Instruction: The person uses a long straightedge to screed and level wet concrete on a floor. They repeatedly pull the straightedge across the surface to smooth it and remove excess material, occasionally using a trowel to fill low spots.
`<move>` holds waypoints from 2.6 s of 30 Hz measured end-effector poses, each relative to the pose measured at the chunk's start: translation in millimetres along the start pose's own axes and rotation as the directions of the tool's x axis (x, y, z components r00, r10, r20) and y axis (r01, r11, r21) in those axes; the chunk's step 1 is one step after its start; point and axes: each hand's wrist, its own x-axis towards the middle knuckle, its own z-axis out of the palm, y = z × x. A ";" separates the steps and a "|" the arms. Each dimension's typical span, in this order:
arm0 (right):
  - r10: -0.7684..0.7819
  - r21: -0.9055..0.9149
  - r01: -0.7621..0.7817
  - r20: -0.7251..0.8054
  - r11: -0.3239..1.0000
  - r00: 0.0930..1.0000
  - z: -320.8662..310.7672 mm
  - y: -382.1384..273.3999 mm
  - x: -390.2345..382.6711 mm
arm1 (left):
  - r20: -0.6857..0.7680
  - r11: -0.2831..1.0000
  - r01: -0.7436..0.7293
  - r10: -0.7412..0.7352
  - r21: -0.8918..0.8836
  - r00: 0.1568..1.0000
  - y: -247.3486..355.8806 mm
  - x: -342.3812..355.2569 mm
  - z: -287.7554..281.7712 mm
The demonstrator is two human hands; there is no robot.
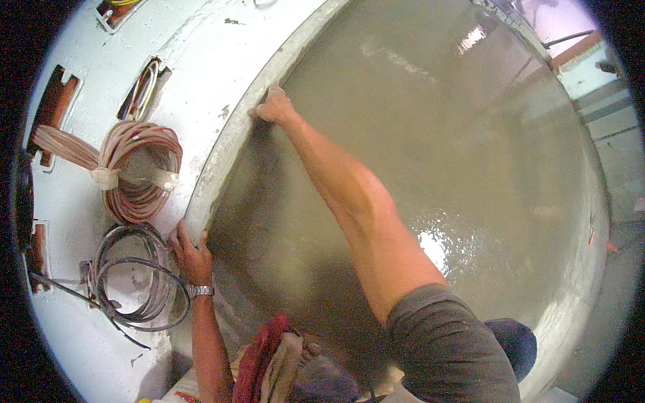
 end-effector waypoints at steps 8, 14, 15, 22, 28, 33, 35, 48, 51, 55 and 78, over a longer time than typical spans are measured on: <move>-0.104 0.145 0.081 0.163 0.986 0.981 -22.8 11.5 -118.5 | -0.047 0.990 0.026 -0.020 0.141 0.999 -4.7 -9.5 20.8; -0.018 0.359 -0.122 0.364 0.925 0.931 -46.0 24.9 -256.5 | -0.109 0.998 -0.041 0.045 0.041 0.993 -6.1 -4.4 19.2; -0.004 0.378 -0.152 0.381 0.913 0.925 -47.2 30.1 -273.0 | -0.091 0.999 -0.019 0.022 0.030 0.996 -2.5 -0.6 19.9; 0.101 0.417 -0.304 0.442 0.857 0.891 -72.8 39.6 -346.0 | -0.044 0.996 0.063 -0.060 0.070 0.997 18.7 5.4 32.7; 0.180 0.388 -0.374 0.451 0.842 0.874 -83.5 34.8 -358.4 | -0.171 0.992 -0.038 0.058 0.121 0.983 12.0 -12.7 28.8; 0.208 0.385 -0.407 0.463 0.828 0.862 -69.9 50.6 -381.2 | 0.011 0.904 -0.410 0.414 -0.119 0.910 50.8 -86.5 -14.9; 0.196 0.362 -0.414 0.508 0.835 0.839 -58.1 48.9 -391.6 | 0.080 0.836 -0.495 0.524 -0.236 0.848 36.2 -129.9 -14.5; 0.106 0.289 -0.441 0.727 0.850 0.678 -15.3 5.1 -429.2 | -0.076 0.880 0.228 -0.284 -0.416 0.956 -86.5 -101.2 5.1; 0.073 0.251 -0.358 0.721 0.899 0.689 -14.2 -1.2 -435.1 | -0.085 0.921 0.196 -0.237 -0.338 0.968 -93.4 -90.6 9.4; 0.092 0.270 -0.385 0.703 0.882 0.705 -17.4 15.0 -445.6 | -0.207 0.985 0.045 -0.080 -0.167 0.975 -55.9 -62.1 3.4; 0.105 0.219 -0.278 0.577 0.935 0.810 -36.2 51.6 -443.3 | -0.184 0.866 0.260 -0.365 -0.426 0.913 6.6 -17.0 52.2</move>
